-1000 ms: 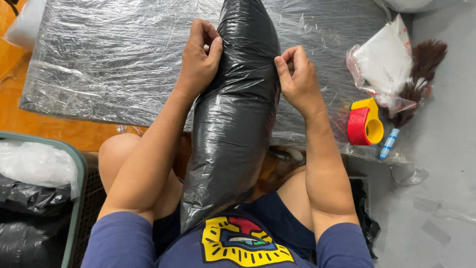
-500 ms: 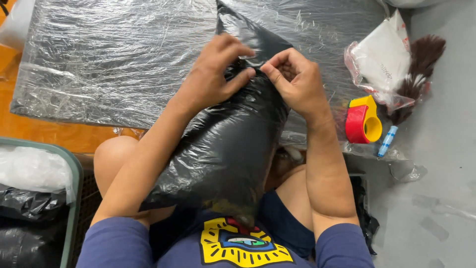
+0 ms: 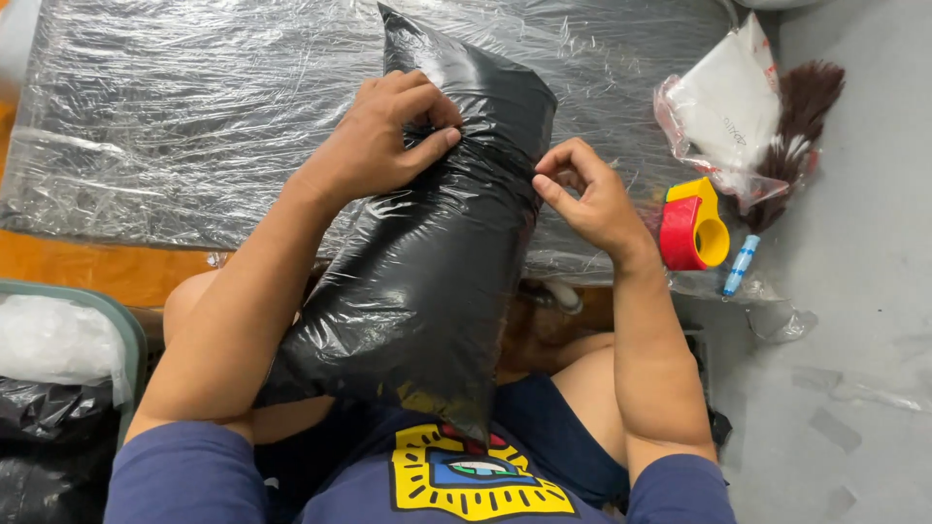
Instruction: Wrapping a white pillow in clear plastic wrap and then inserting it into a black plastic shipping bag for shipping.
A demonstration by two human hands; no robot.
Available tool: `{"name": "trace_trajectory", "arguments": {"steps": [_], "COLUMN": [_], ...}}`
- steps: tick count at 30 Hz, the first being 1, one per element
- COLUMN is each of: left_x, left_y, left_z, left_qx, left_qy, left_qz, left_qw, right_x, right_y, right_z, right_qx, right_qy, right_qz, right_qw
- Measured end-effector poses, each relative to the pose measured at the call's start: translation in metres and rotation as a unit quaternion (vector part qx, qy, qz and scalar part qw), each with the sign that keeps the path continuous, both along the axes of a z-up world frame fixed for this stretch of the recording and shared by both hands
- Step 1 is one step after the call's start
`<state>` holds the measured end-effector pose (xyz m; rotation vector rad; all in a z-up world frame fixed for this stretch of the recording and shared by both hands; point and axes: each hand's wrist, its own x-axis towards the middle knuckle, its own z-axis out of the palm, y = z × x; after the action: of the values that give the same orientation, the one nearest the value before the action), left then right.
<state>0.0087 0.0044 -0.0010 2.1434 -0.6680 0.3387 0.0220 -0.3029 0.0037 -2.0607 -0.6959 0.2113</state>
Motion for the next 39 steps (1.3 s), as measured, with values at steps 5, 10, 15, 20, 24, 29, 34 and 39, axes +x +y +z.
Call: {"name": "trace_trajectory", "arguments": {"steps": [5, 10, 15, 20, 24, 29, 34, 39], "left_x": [0.005, 0.005, 0.010, 0.016, 0.014, 0.006, 0.004, 0.007], "left_y": [-0.005, -0.012, -0.013, 0.000, -0.002, -0.007, -0.008, -0.012], "left_z": [0.007, 0.007, 0.007, 0.015, 0.022, 0.024, 0.024, 0.018], "left_qx": [0.051, 0.063, 0.085, 0.106, 0.100, 0.108, 0.100, 0.112], "left_qy": [-0.016, -0.043, -0.030, -0.004, 0.008, -0.024, -0.001, 0.026], "left_qz": [-0.029, -0.009, -0.005, -0.134, -0.136, -0.095, -0.081, -0.058], "left_qw": [0.998, 0.997, 0.996, 0.985, 0.986, 0.989, 0.992, 0.992], "right_x": [0.010, 0.014, 0.010, -0.003, -0.010, -0.014, -0.021, -0.022], "right_y": [-0.003, 0.001, 0.011, 0.028, 0.033, 0.034, 0.046, 0.051], "right_z": [-0.011, -0.003, 0.004, 0.011, 0.014, 0.015, 0.021, 0.029], "right_qx": [0.058, -0.011, -0.049, -0.002, -0.005, -0.015, -0.026, -0.035], "right_qy": [0.072, 0.036, -0.013, -0.148, -0.179, -0.219, -0.225, -0.167], "right_qz": [0.021, -0.014, -0.013, -0.008, 0.007, 0.022, -0.014, -0.020], "right_qw": [0.996, 0.999, 0.999, 0.989, 0.984, 0.975, 0.974, 0.985]}}
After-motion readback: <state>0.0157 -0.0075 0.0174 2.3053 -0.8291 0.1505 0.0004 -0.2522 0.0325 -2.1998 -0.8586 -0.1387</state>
